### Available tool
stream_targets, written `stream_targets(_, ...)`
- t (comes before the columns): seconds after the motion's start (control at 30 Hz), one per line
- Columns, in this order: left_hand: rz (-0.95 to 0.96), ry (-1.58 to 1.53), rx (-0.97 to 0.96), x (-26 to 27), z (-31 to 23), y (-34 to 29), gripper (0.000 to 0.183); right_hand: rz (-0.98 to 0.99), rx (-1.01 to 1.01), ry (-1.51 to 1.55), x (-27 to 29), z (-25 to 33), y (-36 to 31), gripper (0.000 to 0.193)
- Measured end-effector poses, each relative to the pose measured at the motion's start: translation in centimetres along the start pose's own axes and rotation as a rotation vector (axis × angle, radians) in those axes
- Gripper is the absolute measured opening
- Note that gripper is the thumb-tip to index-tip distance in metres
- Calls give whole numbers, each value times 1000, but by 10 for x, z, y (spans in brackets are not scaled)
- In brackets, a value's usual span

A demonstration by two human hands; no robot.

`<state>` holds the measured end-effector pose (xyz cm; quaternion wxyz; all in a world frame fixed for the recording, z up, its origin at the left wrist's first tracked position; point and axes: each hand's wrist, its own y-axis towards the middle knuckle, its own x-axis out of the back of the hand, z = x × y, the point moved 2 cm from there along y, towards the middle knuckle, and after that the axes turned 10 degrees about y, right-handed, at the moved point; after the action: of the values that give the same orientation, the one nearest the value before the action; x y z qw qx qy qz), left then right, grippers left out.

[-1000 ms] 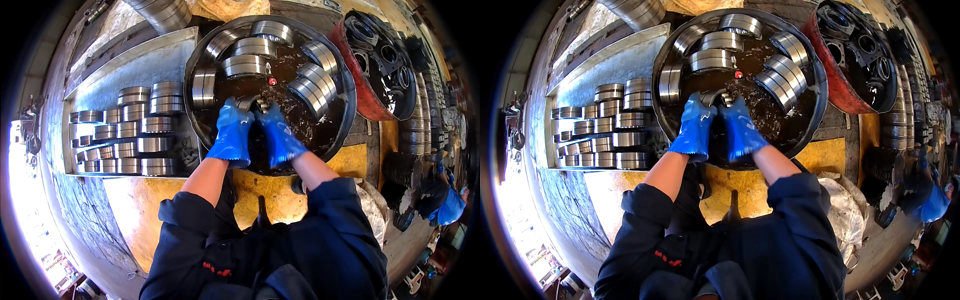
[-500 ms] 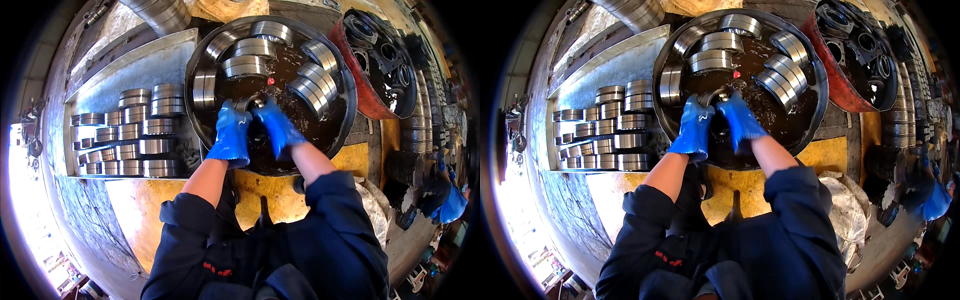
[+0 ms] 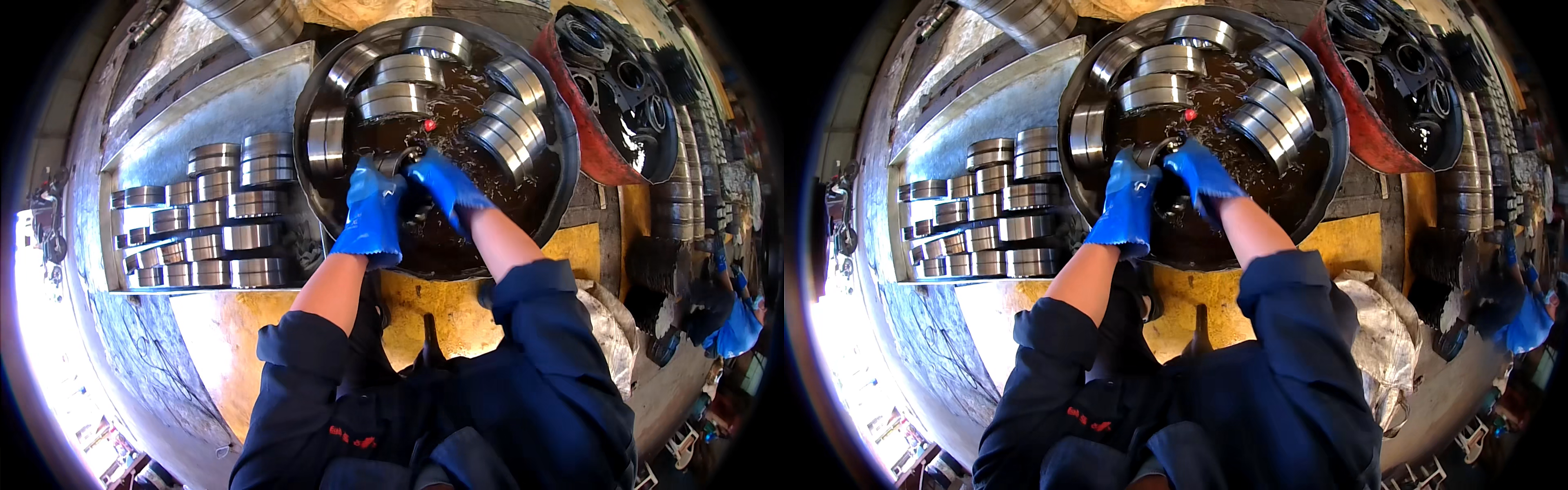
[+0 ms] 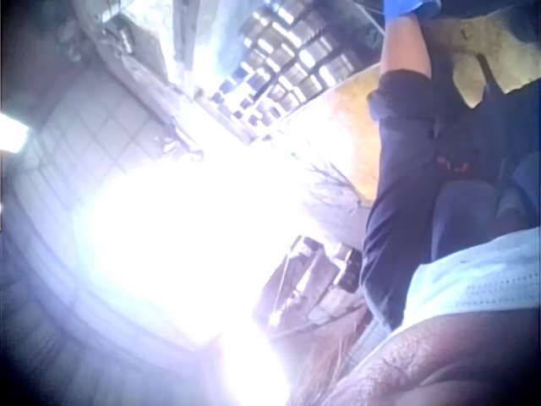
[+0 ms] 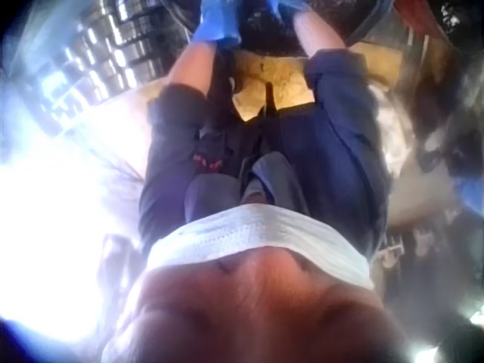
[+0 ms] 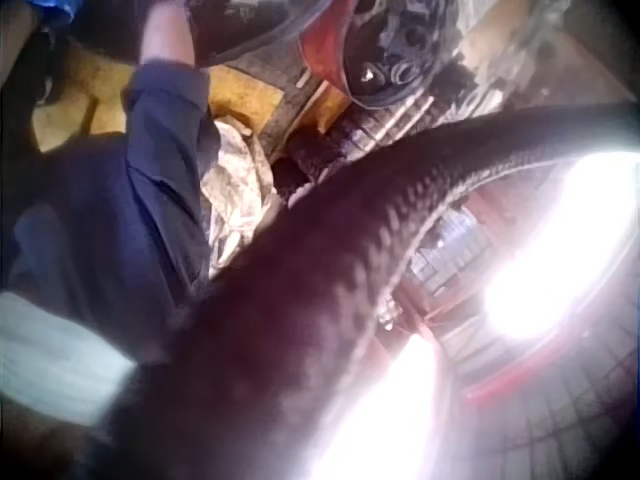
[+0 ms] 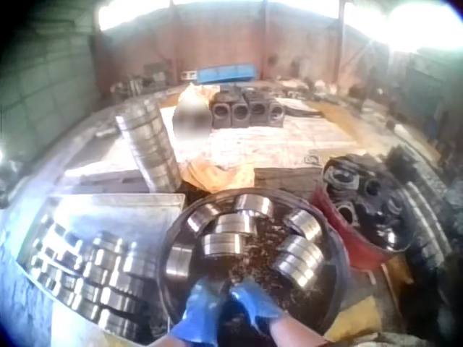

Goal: The person cleans metal bearings by dipping them into a basin of fluid and scrubbing them with a small brush while wearing blue gloves.

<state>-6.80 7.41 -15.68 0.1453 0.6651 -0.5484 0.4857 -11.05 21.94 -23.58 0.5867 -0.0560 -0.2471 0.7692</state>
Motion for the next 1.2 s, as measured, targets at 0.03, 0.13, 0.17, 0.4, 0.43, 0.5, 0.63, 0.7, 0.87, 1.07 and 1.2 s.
stream_targets(0.03,-16,1,-59,1,7,5,52,-45,-40,38,-3,-5,4,79)
stream_targets(0.13,15,-21,-83,1,27,2,56,-430,-34,-50,-41,-1,-58,90)
stream_targets(0.17,-9,-8,-103,3,20,-1,60,-384,-10,98,-38,7,-77,92)
stream_targets(0.4,24,73,-72,0,11,8,72,151,-56,49,9,63,-27,57)
stream_targets(0.43,6,122,-73,-4,13,13,72,136,-40,-14,7,59,-14,55)
stream_targets(0.5,27,81,-59,2,11,2,67,90,-11,87,2,27,-18,61)
stream_targets(0.63,9,43,-80,4,22,7,62,-207,-12,180,-34,5,-42,85)
stream_targets(0.7,-54,34,-103,5,17,-4,61,-453,-65,158,-43,8,-91,82)
stream_targets(0.87,-26,2,-88,-1,14,6,57,-103,-184,-23,6,55,-48,56)
stream_targets(1.07,-62,33,-117,-5,-8,-8,57,51,-95,142,21,10,-9,60)
stream_targets(1.2,24,20,-111,4,4,-4,66,-400,135,230,-32,-10,-69,77)
